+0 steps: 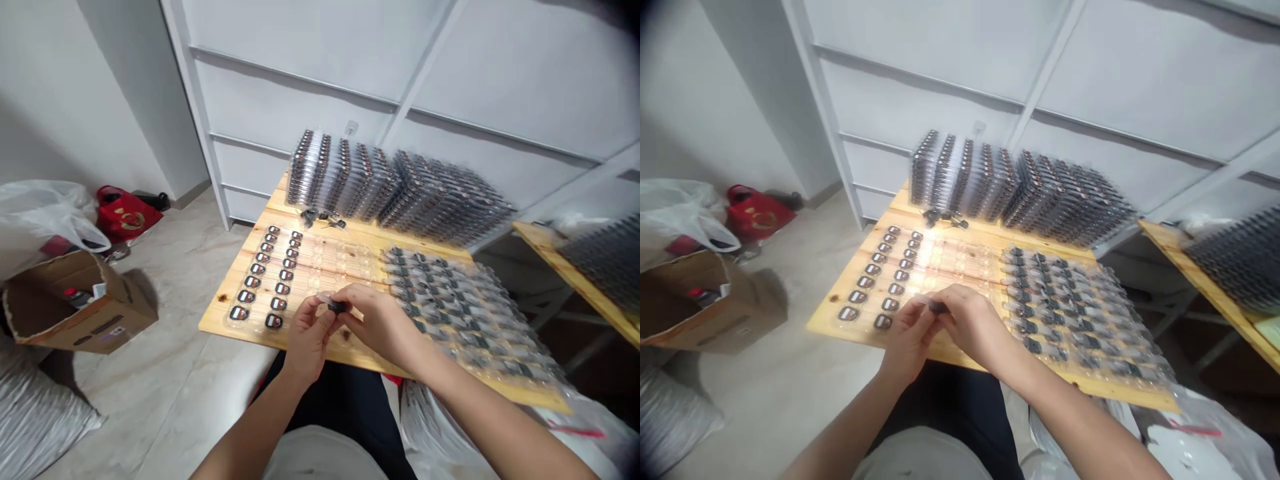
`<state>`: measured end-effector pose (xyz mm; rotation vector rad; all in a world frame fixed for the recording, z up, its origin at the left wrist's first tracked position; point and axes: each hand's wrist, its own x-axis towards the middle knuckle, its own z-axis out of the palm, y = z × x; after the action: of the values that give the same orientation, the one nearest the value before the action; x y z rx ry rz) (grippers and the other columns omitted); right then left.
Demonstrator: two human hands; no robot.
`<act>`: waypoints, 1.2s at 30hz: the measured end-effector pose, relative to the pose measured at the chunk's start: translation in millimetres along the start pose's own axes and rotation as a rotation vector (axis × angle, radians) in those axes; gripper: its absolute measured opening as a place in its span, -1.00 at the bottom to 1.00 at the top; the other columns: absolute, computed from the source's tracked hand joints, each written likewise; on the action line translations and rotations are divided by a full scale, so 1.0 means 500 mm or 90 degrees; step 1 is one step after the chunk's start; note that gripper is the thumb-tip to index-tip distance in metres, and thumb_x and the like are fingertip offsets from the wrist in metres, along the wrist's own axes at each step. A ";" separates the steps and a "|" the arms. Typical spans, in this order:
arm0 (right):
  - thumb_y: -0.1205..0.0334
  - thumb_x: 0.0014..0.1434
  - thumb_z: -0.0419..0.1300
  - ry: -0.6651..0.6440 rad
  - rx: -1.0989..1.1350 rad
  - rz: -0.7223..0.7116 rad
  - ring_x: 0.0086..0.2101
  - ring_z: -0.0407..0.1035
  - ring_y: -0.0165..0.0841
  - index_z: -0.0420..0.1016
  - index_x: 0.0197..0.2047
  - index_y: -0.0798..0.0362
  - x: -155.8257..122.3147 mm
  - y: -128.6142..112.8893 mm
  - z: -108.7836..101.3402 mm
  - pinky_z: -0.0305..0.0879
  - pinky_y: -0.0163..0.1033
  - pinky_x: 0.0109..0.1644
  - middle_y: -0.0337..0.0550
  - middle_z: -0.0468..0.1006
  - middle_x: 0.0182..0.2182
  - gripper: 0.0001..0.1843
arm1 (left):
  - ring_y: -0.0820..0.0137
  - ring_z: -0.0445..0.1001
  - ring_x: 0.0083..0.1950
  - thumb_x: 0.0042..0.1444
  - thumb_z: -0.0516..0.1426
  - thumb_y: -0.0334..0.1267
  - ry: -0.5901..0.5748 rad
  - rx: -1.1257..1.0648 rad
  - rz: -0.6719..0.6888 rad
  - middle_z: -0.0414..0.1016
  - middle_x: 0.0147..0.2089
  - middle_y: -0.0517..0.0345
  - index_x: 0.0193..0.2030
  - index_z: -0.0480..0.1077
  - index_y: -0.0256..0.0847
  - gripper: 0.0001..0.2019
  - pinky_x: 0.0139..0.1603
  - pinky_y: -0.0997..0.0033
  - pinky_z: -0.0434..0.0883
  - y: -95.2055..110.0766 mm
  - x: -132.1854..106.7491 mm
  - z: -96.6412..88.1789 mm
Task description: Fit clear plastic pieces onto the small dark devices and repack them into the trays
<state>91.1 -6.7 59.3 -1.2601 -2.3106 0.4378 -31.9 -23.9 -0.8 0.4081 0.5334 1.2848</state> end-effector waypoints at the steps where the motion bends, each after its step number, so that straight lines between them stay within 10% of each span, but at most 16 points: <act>1: 0.53 -0.01 0.10 0.007 -0.017 0.016 -0.29 0.33 -0.41 0.42 -0.27 0.10 -0.008 0.000 0.003 0.25 -0.36 -0.21 -0.15 0.44 -0.30 -0.77 | 0.46 0.42 -0.19 -0.09 0.25 -0.31 0.008 0.015 -0.005 0.40 -0.22 0.16 -0.30 0.37 -0.26 -0.80 -0.16 0.49 0.41 -0.004 -0.003 0.001; 6: 0.50 -0.03 0.09 0.022 -0.058 0.054 -0.25 0.32 -0.36 0.41 -0.26 0.11 -0.061 0.002 -0.021 0.25 -0.29 -0.13 -0.13 0.43 -0.29 -0.76 | 0.48 0.40 -0.15 -0.11 0.26 -0.31 0.042 0.091 -0.053 0.40 -0.17 0.14 -0.28 0.37 -0.23 -0.77 -0.20 0.60 0.40 -0.041 -0.017 0.032; 10: 0.50 -0.04 0.09 0.061 -0.012 0.090 -0.27 0.33 -0.43 0.40 -0.23 0.10 -0.137 0.035 -0.097 0.26 -0.36 -0.17 -0.19 0.44 -0.30 -0.73 | 0.43 0.41 -0.12 -0.07 0.23 -0.30 -0.067 0.125 -0.110 0.39 -0.14 0.15 -0.24 0.36 -0.20 -0.78 -0.15 0.51 0.41 -0.097 -0.022 0.088; 16: 0.35 0.06 0.08 0.111 -0.149 0.211 -0.22 0.34 -0.37 0.37 -0.14 0.11 -0.339 0.214 -0.255 0.25 -0.29 -0.12 -0.13 0.43 -0.20 -0.75 | 0.32 0.39 -0.06 0.04 0.14 -0.23 -0.233 0.292 -0.206 0.38 -0.12 0.04 -0.13 0.33 -0.20 -0.76 -0.07 0.34 0.40 -0.201 -0.036 0.161; 24: 0.43 0.01 0.08 -0.001 -0.253 0.310 -0.15 0.31 -0.28 0.39 -0.17 0.18 -0.528 0.439 -0.304 0.23 -0.20 -0.05 -0.03 0.42 -0.19 -0.74 | 0.30 0.29 0.00 0.12 0.02 -0.30 -0.558 0.672 0.045 0.25 -0.03 -0.06 -0.13 0.34 -0.22 -0.81 -0.04 0.34 0.37 -0.317 -0.018 0.254; 31: 0.51 -0.02 0.06 -0.012 -0.226 0.208 -0.19 0.28 -0.30 0.41 -0.20 0.19 -0.537 0.467 -0.289 0.19 -0.23 -0.10 -0.02 0.42 -0.27 -0.72 | 0.15 0.21 0.05 0.06 0.06 -0.34 -0.791 0.956 0.294 0.26 -0.01 -0.14 -0.11 0.28 -0.28 -0.77 0.07 0.09 0.23 -0.451 0.049 0.331; 36: 0.50 0.00 0.06 -0.015 -0.275 0.246 -0.24 0.28 -0.30 0.45 -0.31 0.16 -0.531 0.464 -0.285 0.08 -0.23 -0.11 -0.09 0.44 -0.36 -0.80 | 0.09 0.16 0.07 -0.01 0.12 -0.33 -0.797 1.081 0.343 0.28 -0.01 -0.17 -0.16 0.32 -0.32 -0.76 0.10 -0.03 0.13 -0.520 0.077 0.357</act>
<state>454.7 -101.9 0.3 -1.9321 -2.2522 0.0702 284.9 -47.6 -8.6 2.6554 0.2688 0.4802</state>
